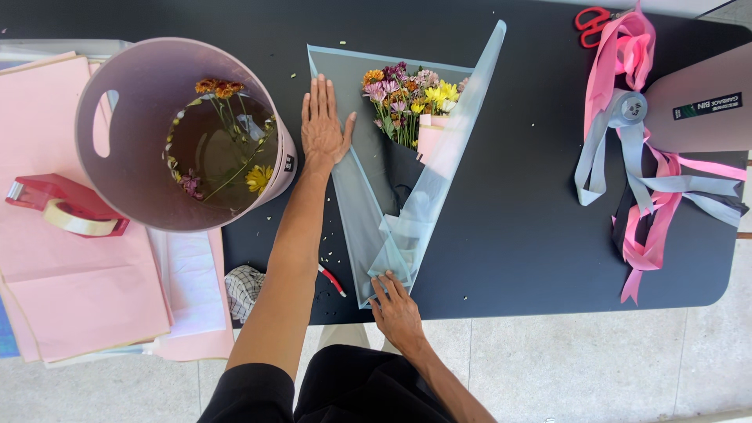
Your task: The person wraps a small flower bouquet by placing it onto a sheet of translucent plastic, folding the bottom and sides of the plastic around the stems, and gathering the plastic at the base with their hands.
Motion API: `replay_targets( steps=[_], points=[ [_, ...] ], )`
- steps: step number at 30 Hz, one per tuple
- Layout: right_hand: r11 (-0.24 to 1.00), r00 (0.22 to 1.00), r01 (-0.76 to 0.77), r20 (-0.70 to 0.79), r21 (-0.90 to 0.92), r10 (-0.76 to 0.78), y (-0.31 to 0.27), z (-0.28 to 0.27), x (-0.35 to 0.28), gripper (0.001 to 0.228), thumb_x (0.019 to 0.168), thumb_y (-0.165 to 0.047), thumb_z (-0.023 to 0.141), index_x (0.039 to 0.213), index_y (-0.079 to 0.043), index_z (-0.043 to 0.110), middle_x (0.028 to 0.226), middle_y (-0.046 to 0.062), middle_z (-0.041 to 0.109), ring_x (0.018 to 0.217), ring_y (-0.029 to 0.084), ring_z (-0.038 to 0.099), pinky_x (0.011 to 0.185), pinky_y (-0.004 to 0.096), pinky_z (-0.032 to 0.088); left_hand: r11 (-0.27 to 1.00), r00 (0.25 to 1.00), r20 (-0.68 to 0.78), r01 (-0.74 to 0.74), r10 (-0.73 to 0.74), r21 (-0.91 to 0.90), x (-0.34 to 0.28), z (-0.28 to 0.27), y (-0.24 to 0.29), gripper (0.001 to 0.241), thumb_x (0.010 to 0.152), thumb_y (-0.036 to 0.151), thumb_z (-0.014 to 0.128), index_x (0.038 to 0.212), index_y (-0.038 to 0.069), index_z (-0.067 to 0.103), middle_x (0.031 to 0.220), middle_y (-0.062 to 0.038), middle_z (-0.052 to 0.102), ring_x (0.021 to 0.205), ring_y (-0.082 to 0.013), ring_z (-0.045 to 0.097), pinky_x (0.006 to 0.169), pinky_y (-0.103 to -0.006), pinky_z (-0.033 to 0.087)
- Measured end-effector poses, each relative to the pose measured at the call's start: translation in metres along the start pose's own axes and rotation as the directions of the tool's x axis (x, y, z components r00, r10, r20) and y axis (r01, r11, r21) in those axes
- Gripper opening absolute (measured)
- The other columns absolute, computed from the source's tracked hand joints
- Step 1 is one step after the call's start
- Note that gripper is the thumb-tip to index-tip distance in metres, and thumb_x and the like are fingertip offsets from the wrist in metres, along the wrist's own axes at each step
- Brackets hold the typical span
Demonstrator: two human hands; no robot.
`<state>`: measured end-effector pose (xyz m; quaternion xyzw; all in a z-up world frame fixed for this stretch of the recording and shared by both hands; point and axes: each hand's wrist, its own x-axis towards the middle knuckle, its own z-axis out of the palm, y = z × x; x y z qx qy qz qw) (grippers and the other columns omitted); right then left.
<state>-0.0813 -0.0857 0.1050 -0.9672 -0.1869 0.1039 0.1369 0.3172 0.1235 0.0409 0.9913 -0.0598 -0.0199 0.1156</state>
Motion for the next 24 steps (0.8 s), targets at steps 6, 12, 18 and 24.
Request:
replay_targets(
  steps=[6, 12, 18, 24],
  points=[
    [0.996, 0.998, 0.039, -0.061, 0.083, -0.034, 0.002, 0.001, 0.001, 0.046, 0.114, -0.024, 0.07, 0.153, 0.0, 0.068, 0.151, 0.018, 0.069, 0.153, 0.037, 0.059, 0.119, 0.049, 0.057, 0.997, 0.997, 0.005, 0.072, -0.072, -0.011, 0.034, -0.021, 0.002, 0.09, 0.123, 0.064, 0.019, 0.186, 0.0, 0.01, 0.194, -0.019, 0.005, 0.18, -0.0338, 0.001, 0.145, -0.055, -0.004],
    [0.998, 0.999, 0.037, -0.033, 0.05, -0.035, 0.004, 0.004, -0.001, 0.047, 0.113, -0.026, 0.07, 0.155, -0.003, 0.067, 0.154, 0.016, 0.068, 0.155, 0.035, 0.057, 0.113, 0.045, 0.061, 0.98, 0.987, 0.015, 0.162, -0.161, -0.114, 0.049, -0.042, 0.01, 0.091, 0.118, 0.071, 0.009, 0.188, 0.012, 0.009, 0.196, -0.008, 0.001, 0.181, -0.0258, -0.002, 0.142, -0.0594, -0.012],
    [0.999, 0.998, 0.033, 0.051, -0.028, -0.032, 0.008, 0.007, -0.002, 0.049, 0.111, -0.031, 0.07, 0.155, -0.009, 0.068, 0.151, 0.01, 0.065, 0.156, 0.033, 0.057, 0.121, 0.037, 0.054, 0.943, 0.967, -0.255, -0.109, 0.027, -0.314, -0.099, -0.048, 0.063, 0.074, 0.129, 0.04, 0.04, 0.187, 0.001, 0.014, 0.193, -0.027, 0.008, 0.179, -0.0438, 0.009, 0.143, -0.0671, 0.008],
    [0.994, 0.994, 0.11, -0.001, 0.019, -0.11, 0.016, -0.003, -0.003, 0.048, 0.109, -0.031, 0.075, 0.145, 0.001, 0.075, 0.149, 0.015, 0.072, 0.151, 0.033, 0.063, 0.128, 0.04, 0.049, 0.879, 0.945, -0.104, -0.327, 0.31, -0.346, -0.359, 0.01, 0.07, 0.057, 0.103, 0.009, 0.064, 0.16, 0.004, 0.062, 0.174, -0.024, 0.051, 0.167, -0.045, 0.042, 0.139, -0.0639, 0.029]
  ],
)
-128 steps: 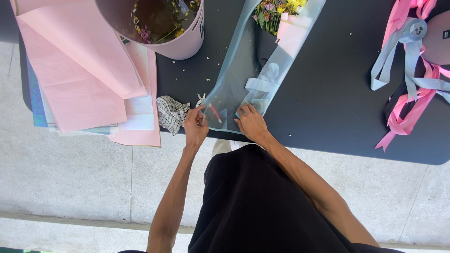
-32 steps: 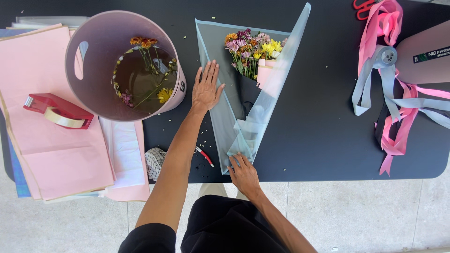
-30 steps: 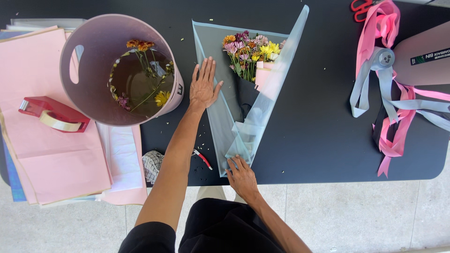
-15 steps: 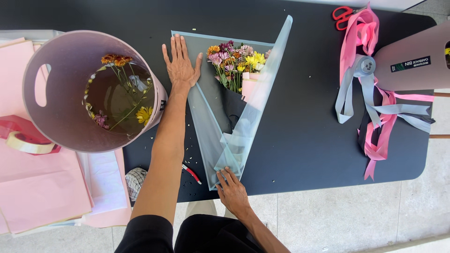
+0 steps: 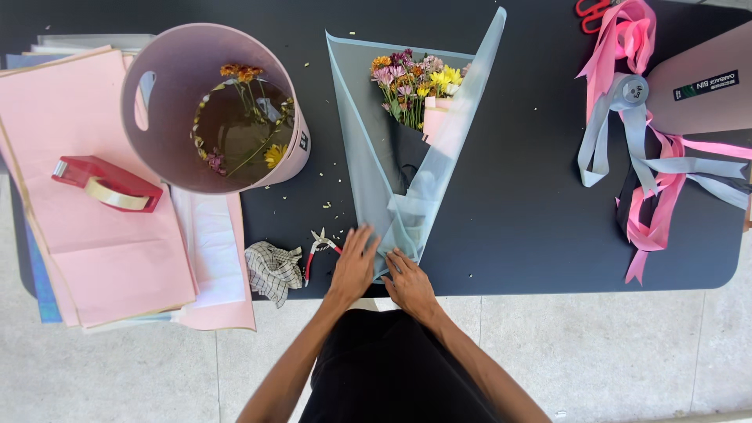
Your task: The person wraps a small flower bouquet by placing it onto a sheet of translucent plastic, folding the bottom and sides of the plastic around the stems, and gathering the plastic at the base with their hands.
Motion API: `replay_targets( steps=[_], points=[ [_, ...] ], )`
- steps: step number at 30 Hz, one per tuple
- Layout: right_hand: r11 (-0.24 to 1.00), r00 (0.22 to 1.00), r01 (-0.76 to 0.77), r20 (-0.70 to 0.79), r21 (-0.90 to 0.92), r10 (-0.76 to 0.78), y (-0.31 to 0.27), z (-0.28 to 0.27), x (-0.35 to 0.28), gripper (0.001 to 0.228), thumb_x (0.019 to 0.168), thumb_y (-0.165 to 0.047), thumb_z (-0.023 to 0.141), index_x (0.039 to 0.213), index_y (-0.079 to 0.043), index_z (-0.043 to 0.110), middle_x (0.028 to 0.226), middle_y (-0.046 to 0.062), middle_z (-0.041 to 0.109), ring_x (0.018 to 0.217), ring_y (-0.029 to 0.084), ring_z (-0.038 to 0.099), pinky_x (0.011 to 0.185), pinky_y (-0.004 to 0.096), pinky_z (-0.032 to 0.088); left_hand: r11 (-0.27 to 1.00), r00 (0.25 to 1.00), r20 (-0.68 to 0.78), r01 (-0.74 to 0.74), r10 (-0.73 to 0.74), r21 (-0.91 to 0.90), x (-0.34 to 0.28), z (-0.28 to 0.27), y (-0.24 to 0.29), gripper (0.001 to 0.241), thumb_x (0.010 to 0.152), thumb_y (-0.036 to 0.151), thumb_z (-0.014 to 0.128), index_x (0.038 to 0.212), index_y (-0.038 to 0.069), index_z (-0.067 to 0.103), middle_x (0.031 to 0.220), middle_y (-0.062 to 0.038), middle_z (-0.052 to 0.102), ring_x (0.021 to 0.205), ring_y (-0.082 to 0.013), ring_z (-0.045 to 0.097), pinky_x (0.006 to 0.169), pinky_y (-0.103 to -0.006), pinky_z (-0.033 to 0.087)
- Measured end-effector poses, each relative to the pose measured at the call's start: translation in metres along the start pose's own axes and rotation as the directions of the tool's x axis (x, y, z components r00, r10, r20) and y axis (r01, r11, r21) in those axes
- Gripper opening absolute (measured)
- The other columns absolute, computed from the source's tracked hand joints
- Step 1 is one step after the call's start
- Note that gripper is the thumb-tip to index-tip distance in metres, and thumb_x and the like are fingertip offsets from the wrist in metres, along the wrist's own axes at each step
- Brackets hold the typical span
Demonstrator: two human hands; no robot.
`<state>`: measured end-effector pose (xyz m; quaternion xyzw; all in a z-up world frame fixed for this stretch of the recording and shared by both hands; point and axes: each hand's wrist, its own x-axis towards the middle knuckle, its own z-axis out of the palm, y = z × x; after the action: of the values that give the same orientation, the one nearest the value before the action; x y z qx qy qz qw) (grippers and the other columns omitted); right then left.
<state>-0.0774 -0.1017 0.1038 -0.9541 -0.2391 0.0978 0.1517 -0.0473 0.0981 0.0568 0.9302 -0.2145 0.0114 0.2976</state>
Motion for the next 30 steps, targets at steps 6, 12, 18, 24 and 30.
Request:
replay_targets(
  steps=[6, 12, 18, 24, 30],
  points=[
    [0.988, 0.989, 0.142, -0.023, -0.056, -0.144, 0.024, 0.015, -0.002, 0.05, 0.106, -0.035, 0.075, 0.145, -0.003, 0.076, 0.15, 0.011, 0.073, 0.15, 0.032, 0.062, 0.13, 0.051, 0.042, 0.973, 0.958, 0.231, 0.13, -0.173, 0.189, -0.065, -0.022, 0.038, 0.049, 0.118, 0.031, 0.055, 0.161, 0.011, 0.064, 0.177, -0.011, 0.05, 0.17, -0.032, 0.035, 0.143, -0.0638, 0.01],
    [0.992, 0.992, 0.124, -0.029, 0.006, -0.124, 0.019, -0.008, -0.016, 0.038, 0.109, -0.024, 0.07, 0.14, -0.004, 0.079, 0.154, 0.011, 0.075, 0.158, 0.034, 0.055, 0.135, 0.053, 0.036, 0.97, 0.964, 0.265, -0.058, -0.008, 0.238, -0.045, 0.038, 0.033, 0.074, 0.108, 0.026, 0.055, 0.179, 0.012, 0.04, 0.175, -0.012, 0.049, 0.167, -0.0291, 0.039, 0.142, -0.0543, 0.024],
    [0.99, 0.945, -0.114, -0.298, 0.084, 0.134, 0.036, -0.02, -0.023, 0.029, 0.1, -0.02, 0.084, 0.127, -0.016, 0.077, 0.128, 0.001, 0.071, 0.13, 0.029, 0.066, 0.102, 0.046, 0.056, 0.957, 0.98, 0.197, -0.044, -0.014, 0.288, -0.026, 0.031, 0.047, 0.07, 0.106, 0.024, 0.061, 0.174, 0.013, 0.047, 0.154, -0.014, 0.058, 0.144, -0.0303, 0.054, 0.119, -0.0478, 0.041],
    [0.71, 0.853, -0.376, -0.076, 0.596, 0.516, 0.046, -0.015, -0.016, 0.028, 0.101, -0.021, 0.09, 0.117, -0.005, 0.073, 0.085, 0.009, 0.076, 0.076, 0.026, 0.08, 0.067, 0.036, 0.063, 0.97, 0.99, 0.113, 0.051, -0.08, 0.236, -0.026, 0.039, 0.053, 0.064, 0.107, 0.024, 0.06, 0.17, 0.017, 0.054, 0.15, -0.012, 0.058, 0.143, -0.0286, 0.053, 0.115, -0.0476, 0.04],
    [0.824, 0.906, -0.183, -0.233, 0.537, 0.353, 0.022, -0.013, 0.005, 0.017, 0.095, -0.009, 0.088, 0.109, -0.008, 0.079, 0.091, 0.009, 0.081, 0.098, 0.03, 0.079, 0.085, 0.037, 0.066, 0.969, 0.97, 0.028, 0.242, -0.241, -0.051, -0.016, 0.041, 0.051, 0.044, 0.118, 0.018, 0.047, 0.16, 0.014, 0.063, 0.139, -0.012, 0.071, 0.138, -0.0306, 0.065, 0.114, -0.0491, 0.05]
  ],
)
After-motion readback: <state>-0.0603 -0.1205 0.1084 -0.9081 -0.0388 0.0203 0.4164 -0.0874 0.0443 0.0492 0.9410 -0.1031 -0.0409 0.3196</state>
